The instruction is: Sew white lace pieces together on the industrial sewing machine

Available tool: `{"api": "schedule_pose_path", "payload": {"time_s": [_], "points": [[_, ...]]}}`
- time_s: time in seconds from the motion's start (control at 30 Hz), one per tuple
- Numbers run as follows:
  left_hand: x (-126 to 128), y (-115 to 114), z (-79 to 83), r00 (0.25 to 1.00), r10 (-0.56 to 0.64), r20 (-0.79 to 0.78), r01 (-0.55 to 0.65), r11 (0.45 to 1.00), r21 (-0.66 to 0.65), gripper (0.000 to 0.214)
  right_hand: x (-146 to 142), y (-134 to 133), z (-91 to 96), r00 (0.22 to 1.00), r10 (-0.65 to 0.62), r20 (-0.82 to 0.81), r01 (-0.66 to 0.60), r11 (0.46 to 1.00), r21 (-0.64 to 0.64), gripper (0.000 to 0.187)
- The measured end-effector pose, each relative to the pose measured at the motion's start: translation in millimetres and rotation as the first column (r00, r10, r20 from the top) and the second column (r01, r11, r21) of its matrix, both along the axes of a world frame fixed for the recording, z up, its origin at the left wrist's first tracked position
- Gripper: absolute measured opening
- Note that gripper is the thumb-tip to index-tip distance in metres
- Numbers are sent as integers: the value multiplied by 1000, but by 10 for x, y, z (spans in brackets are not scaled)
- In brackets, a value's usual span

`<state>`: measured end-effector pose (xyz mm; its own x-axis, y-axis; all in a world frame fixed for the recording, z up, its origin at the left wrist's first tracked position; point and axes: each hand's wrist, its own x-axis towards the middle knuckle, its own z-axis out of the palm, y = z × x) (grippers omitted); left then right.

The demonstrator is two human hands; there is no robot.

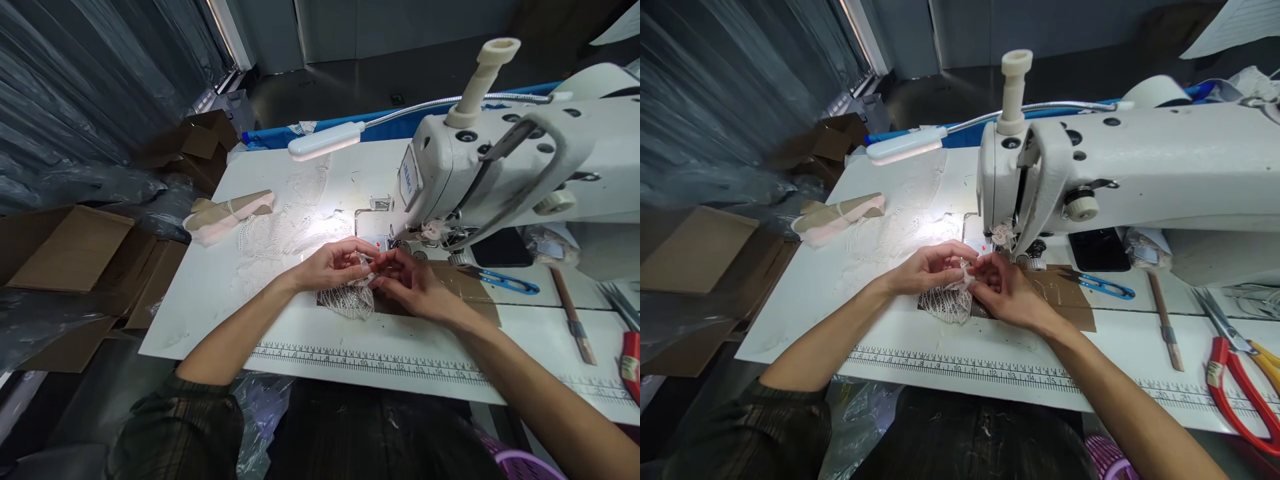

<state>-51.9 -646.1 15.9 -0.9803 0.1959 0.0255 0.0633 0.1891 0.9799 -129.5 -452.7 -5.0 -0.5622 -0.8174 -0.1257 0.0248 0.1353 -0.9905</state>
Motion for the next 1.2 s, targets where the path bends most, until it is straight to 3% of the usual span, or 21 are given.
{"api": "schedule_pose_path", "payload": {"time_s": [0.1, 0.2, 0.33, 0.4, 0.47, 0.57, 0.63, 0.7, 0.77, 0.83, 0.9, 0.97, 1.03, 1.1, 1.2], "points": [[-11, -30, -13, 998, 61, -21, -61, 997, -36, 37, -103, 62, 24, 999, -48, -18, 50, 988, 143, 23], [-37, -96, -23, 976, 197, -94, -207, 970, -125, 32, -198, 131, 9, 986, -95, -135, 126, 962, 243, 25], [-75, -175, -23, 890, 355, -286, -437, 842, -316, 18, -141, 137, 54, 909, 4, -416, 135, 943, 304, 29], [-80, -189, 3, 858, 378, -346, -497, 781, -378, 22, -26, 89, 97, 839, 47, -543, 151, 937, 315, 33], [-60, -176, 49, 835, 395, -383, -539, 726, -427, 23, 104, 24, 117, 714, 105, -692, 170, 933, 316, 35], [37, -109, 114, 881, 315, -353, -469, 675, -570, 21, 222, -51, 85, 541, 205, -815, 138, 935, 327, 29], [140, -51, 121, 937, 207, -283, -347, 655, -671, 20, 222, -56, 48, 595, 190, -781, 101, 946, 307, 20], [247, -14, 89, 962, 119, -246, -266, 618, -740, 21, 178, -16, 22, 780, 114, -616, 79, 958, 277, 20], [330, -23, 33, 964, 43, -262, -241, 561, -792, 26, 116, 69, 11, 945, 31, -326, 63, 960, 274, 22], [373, -89, -20, 958, -31, -286, -233, 498, -836, 33, 54, 179, 15, 994, -4, -109, 36, 955, 295, 26], [378, -191, -49, 951, -81, -300, -233, 450, -862, 39, 7, 287, 34, 984, 3, -177, 57, 941, 334, 24], [360, -281, -47, 942, -102, -320, -246, 439, -864, 48, -10, 354, 64, 890, 26, -455, 165, 912, 375, 20], [338, -308, -27, 925, -101, -367, -284, 457, -843, 52, 14, 358, 95, 715, 53, -697, 275, 895, 351, 20], [317, -252, -11, 902, -96, -421, -328, 480, -813, 44, 72, 301, 110, 583, 66, -809, 303, 907, 293, 26], [289, -79, -45, 874, -136, -466, -343, 505, -792, 31, 163, 165, 85, 494, 75, -866, 268, 935, 234, 33]]}}
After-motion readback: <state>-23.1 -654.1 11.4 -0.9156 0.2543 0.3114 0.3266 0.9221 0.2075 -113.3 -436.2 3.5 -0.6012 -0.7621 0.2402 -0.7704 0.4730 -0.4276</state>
